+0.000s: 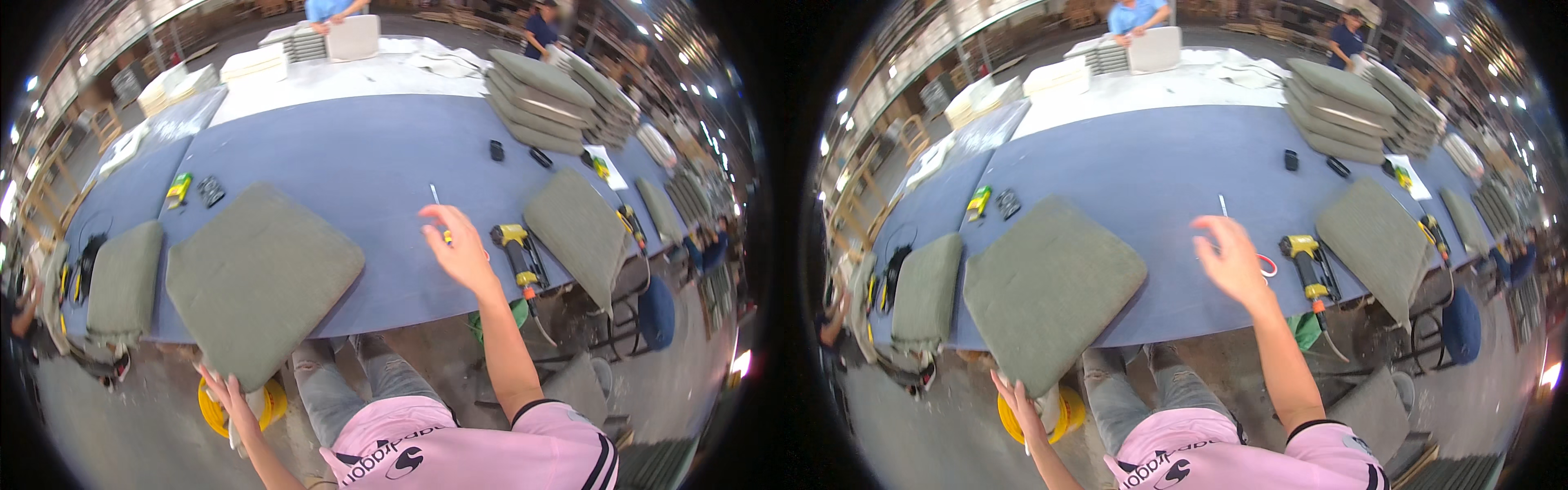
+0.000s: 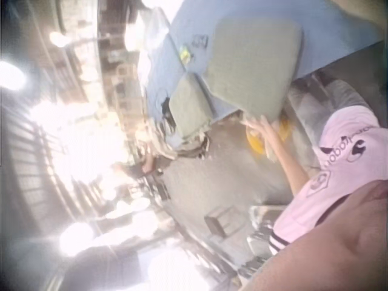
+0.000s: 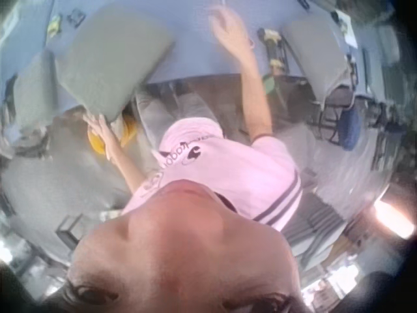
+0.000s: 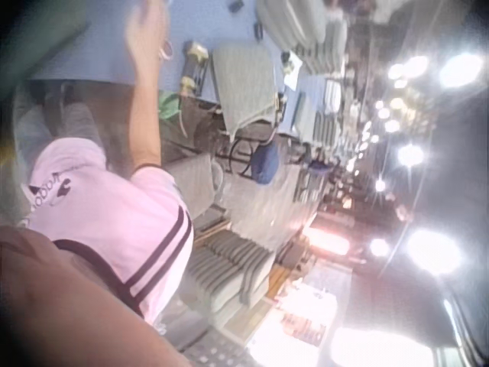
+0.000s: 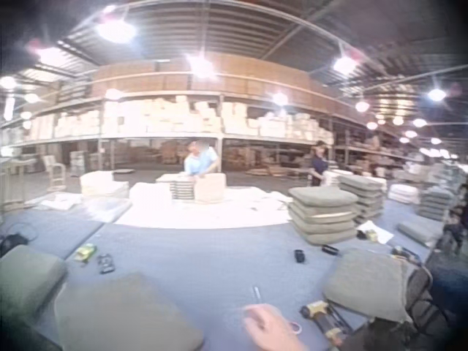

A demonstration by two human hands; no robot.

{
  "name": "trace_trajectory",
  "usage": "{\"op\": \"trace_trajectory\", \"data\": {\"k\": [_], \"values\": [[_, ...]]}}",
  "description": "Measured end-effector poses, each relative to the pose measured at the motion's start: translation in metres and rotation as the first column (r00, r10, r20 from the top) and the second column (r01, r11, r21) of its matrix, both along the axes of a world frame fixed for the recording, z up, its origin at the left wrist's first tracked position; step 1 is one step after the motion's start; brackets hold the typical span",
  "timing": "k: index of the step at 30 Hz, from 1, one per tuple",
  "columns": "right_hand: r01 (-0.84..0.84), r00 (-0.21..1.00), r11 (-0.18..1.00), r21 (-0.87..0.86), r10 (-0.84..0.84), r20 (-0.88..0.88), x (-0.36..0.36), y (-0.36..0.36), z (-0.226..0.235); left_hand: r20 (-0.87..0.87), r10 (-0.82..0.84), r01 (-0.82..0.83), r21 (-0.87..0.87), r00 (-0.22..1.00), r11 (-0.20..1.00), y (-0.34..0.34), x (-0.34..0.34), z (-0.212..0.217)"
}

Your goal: The person folds fabric over a cushion, staples the edges with a staple gun, and trims excess fabric with scissors. The person repeats this process on multiple cushions at a workbench.

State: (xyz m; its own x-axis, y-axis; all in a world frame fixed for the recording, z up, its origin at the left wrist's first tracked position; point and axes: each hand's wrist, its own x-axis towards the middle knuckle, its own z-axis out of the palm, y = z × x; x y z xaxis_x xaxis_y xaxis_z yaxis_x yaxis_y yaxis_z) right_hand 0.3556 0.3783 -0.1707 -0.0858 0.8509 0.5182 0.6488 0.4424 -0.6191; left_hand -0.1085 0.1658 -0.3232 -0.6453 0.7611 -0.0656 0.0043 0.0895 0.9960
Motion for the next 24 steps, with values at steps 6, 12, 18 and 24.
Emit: {"op": "trace_trajectory", "data": {"k": [6, 12, 18, 24], "values": [[0.630, 0.690, 0.744, -0.224, -0.403, 0.601, 0.058, 0.018, -0.167, -0.272, -0.091, 0.101, 0.024, 0.958, 0.995, 0.013, 0.035, 0.008], [0.336, 0.920, 0.911, -0.241, -0.264, 0.289, 0.064, 0.008, -0.159, -0.499, -0.104, 0.040, -0.138, 0.860, 0.990, -0.007, 0.075, 0.010], [-0.301, 0.951, 0.868, -0.394, 0.242, -0.194, -0.063, -0.058, -0.061, -0.636, -0.042, -0.022, -0.093, 0.770, 0.995, 0.042, 0.015, 0.005], [-0.494, 0.806, 0.856, -0.151, 0.516, 0.290, -0.177, -0.049, -0.041, -0.786, 0.066, -0.213, -0.086, 0.615, 0.973, 0.106, -0.035, 0.002]]}}
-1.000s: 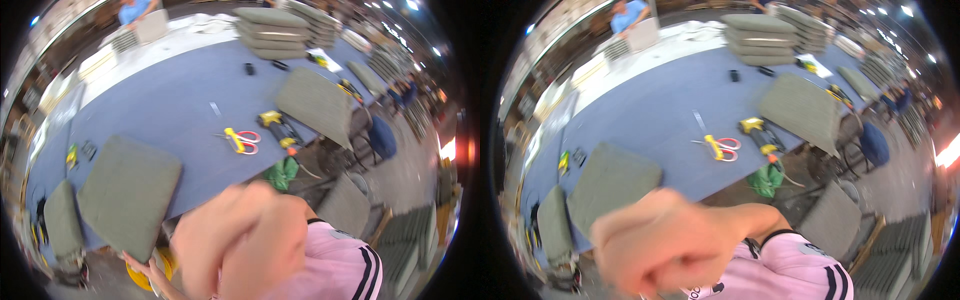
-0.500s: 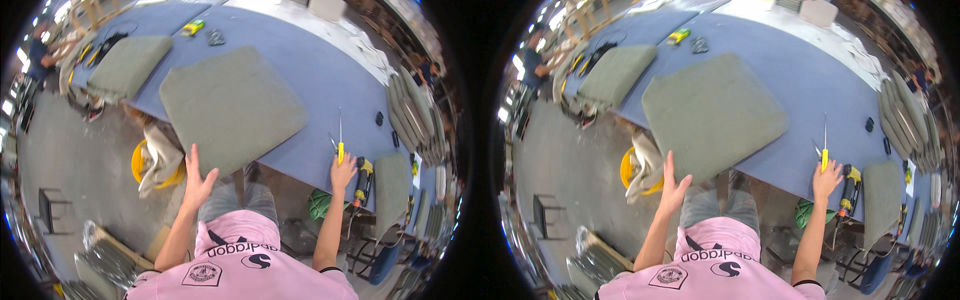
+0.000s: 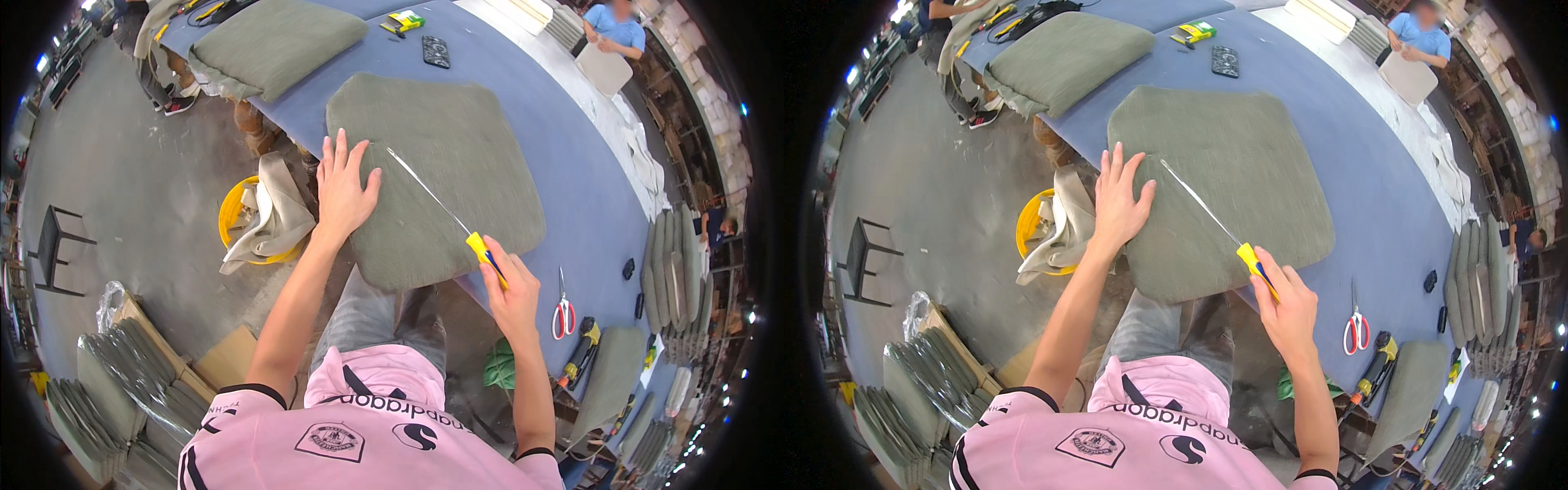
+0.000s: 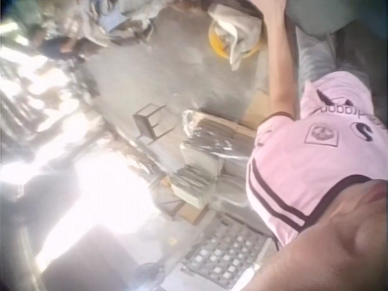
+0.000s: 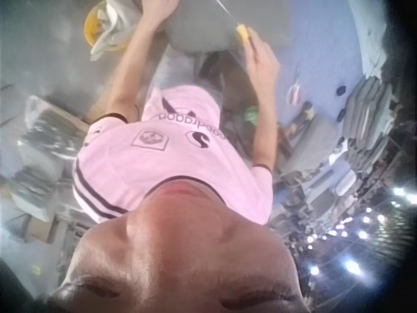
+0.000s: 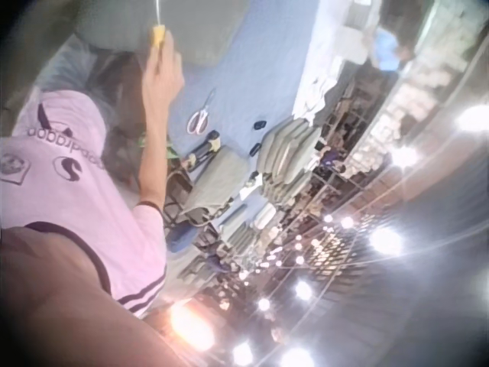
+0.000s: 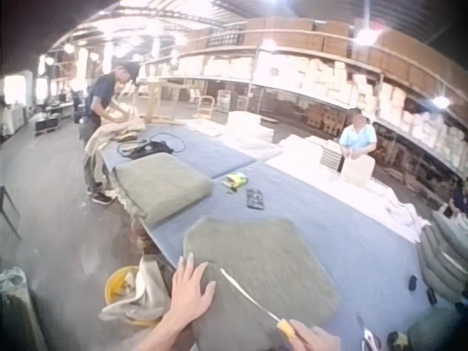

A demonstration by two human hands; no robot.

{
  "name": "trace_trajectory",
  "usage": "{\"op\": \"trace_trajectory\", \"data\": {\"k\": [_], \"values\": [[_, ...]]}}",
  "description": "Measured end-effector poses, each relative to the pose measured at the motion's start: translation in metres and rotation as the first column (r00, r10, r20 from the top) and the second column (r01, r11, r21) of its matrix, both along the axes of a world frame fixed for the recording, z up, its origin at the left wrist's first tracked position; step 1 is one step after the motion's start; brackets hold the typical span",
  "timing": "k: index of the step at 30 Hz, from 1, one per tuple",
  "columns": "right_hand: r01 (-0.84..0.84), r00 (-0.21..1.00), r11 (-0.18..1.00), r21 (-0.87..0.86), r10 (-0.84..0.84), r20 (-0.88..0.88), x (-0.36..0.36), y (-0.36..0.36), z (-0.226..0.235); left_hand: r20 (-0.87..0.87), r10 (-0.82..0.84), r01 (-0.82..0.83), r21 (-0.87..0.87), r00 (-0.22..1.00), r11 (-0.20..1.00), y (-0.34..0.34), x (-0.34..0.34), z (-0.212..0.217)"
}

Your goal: The person folds fabric over a cushion, staples the edges with a staple gun, and trims excess fabric with scissors. The person repeats this process on multiple cushions at a workbench.

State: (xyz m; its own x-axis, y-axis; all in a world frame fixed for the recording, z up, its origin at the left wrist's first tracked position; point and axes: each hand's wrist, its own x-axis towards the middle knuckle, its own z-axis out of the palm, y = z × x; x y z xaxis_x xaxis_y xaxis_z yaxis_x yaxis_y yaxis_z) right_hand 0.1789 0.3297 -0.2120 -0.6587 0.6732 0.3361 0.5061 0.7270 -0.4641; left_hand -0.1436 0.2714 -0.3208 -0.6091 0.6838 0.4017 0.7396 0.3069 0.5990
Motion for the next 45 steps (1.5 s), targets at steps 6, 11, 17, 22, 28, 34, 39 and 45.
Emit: {"op": "trace_trajectory", "data": {"k": [6, 11, 17, 22, 28, 34, 39, 45], "values": [[-0.085, 0.979, 0.983, 0.163, 0.052, 0.198, -0.039, 0.027, -0.001, 0.220, -0.030, 0.012, 0.086, 0.975, 0.996, 0.005, 0.000, -0.004], [-0.053, 0.974, 0.995, 0.088, 0.032, 0.226, -0.047, 0.029, 0.014, 0.242, -0.017, 0.002, 0.061, 0.970, 0.998, 0.002, 0.000, -0.001], [-0.142, 0.961, 0.990, 0.000, 0.138, 0.238, -0.046, 0.053, 0.029, 0.228, -0.027, 0.010, 0.076, 0.973, 0.997, 0.002, -0.003, 0.002], [-0.215, 0.885, 0.948, 0.233, 0.088, 0.458, -0.054, 0.058, 0.044, 0.157, -0.029, 0.020, 0.058, 0.987, 0.998, -0.001, -0.003, -0.002], [-0.235, 0.871, 0.927, 0.293, 0.067, 0.486, -0.063, 0.044, 0.070, 0.085, -0.042, 0.042, 0.001, 0.995, 0.999, 0.000, -0.006, 0.018], [-0.293, 0.841, 0.914, 0.282, 0.106, 0.530, -0.069, 0.051, 0.084, 0.103, -0.029, 0.034, -0.044, 0.994, 0.998, -0.006, -0.006, 0.020], [-0.249, 0.860, 0.919, 0.305, 0.065, 0.506, -0.070, 0.046, 0.078, 0.113, -0.007, 0.010, -0.026, 0.994, 1.000, -0.002, 0.002, 0.016], [-0.133, 0.990, 0.987, -0.093, 0.137, 0.030, -0.039, 0.037, -0.019, 0.260, 0.008, -0.029, 0.079, 0.966, 0.996, 0.000, 0.004, -0.003]]}}
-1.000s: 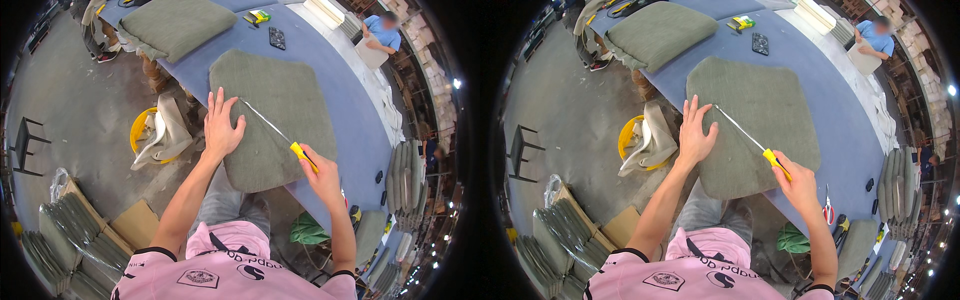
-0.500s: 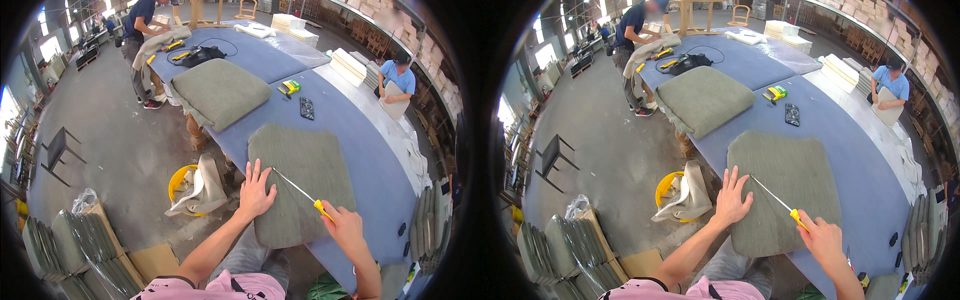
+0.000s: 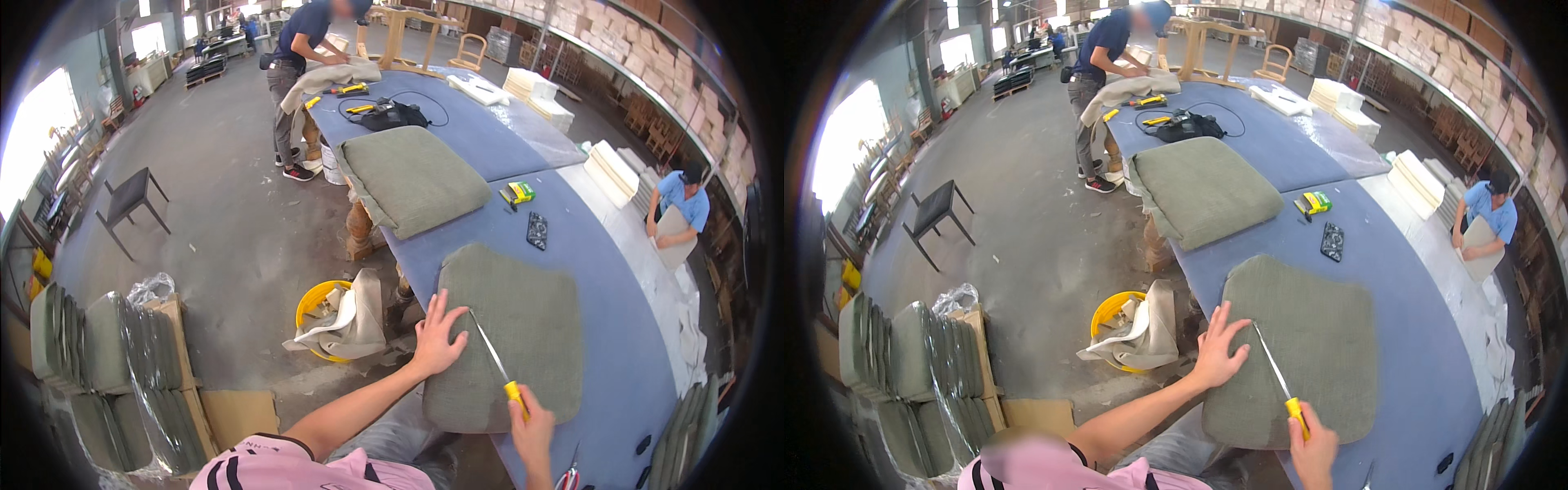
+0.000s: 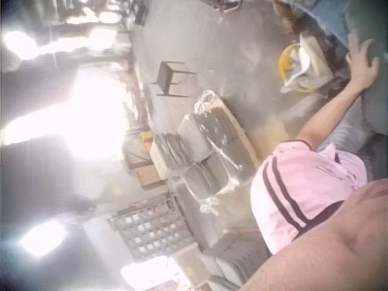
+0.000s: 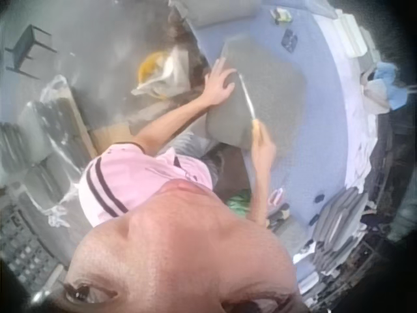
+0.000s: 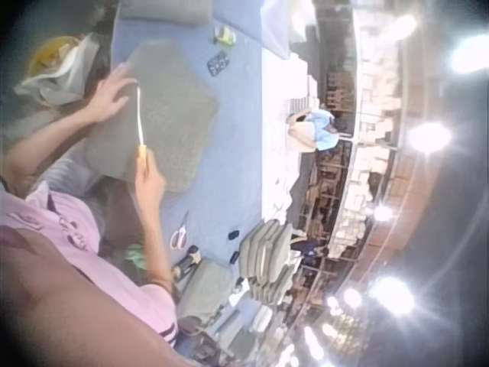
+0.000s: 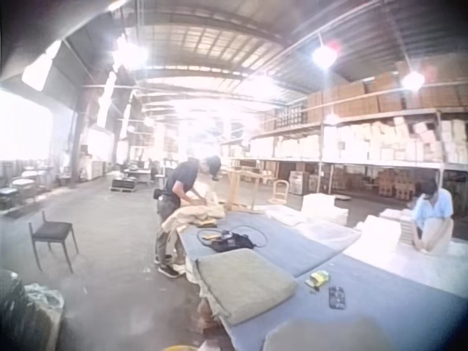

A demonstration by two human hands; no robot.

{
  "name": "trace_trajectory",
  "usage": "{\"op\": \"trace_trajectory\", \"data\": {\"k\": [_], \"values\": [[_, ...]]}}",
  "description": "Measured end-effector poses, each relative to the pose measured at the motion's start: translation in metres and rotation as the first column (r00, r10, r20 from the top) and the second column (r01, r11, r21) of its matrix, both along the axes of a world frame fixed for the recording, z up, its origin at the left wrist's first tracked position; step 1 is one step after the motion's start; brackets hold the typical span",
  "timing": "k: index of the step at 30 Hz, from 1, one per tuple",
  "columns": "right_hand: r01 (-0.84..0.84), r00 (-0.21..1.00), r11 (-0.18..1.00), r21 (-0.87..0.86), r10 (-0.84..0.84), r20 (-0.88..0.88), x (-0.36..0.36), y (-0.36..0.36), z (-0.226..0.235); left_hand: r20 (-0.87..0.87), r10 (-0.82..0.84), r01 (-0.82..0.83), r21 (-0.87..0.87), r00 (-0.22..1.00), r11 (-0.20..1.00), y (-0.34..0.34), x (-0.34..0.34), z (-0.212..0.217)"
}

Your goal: The person folds fabric over a cushion, staples the edges with a staple gun, and trims excess fabric with scissors. The person repeats this process on multiple cushions at a workbench.

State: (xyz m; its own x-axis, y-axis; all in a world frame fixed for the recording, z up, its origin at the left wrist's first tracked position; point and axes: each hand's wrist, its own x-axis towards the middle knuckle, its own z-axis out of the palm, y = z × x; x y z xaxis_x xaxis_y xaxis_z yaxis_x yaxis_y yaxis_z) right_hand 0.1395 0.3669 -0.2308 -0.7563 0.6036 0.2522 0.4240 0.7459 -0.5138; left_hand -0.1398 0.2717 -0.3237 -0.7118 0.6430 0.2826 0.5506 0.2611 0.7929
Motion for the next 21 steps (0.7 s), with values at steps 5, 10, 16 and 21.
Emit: {"op": "trace_trajectory", "data": {"k": [5, 10, 16, 21], "values": [[0.097, 0.944, 0.528, -0.844, -0.317, -0.090, 0.011, -0.034, -0.020, 0.585, 0.091, -0.247, 0.192, 0.806, 0.950, -0.012, 0.015, -0.030], [0.127, 0.925, 0.859, -0.497, -0.284, -0.254, 0.044, -0.061, -0.020, 0.827, -0.120, -0.198, 0.268, 0.549, 0.943, -0.040, 0.062, -0.044], [0.196, 0.791, 0.749, -0.633, -0.503, -0.349, 0.122, -0.101, 0.010, 0.902, -0.358, 0.493, 0.204, 0.240, 0.846, -0.147, 0.136, 0.038], [0.325, 0.890, 0.642, -0.695, -0.456, -0.004, 0.183, -0.131, 0.023, -0.010, -0.246, 0.242, 0.228, 0.969, 0.943, -0.145, 0.087, 0.037]]}}
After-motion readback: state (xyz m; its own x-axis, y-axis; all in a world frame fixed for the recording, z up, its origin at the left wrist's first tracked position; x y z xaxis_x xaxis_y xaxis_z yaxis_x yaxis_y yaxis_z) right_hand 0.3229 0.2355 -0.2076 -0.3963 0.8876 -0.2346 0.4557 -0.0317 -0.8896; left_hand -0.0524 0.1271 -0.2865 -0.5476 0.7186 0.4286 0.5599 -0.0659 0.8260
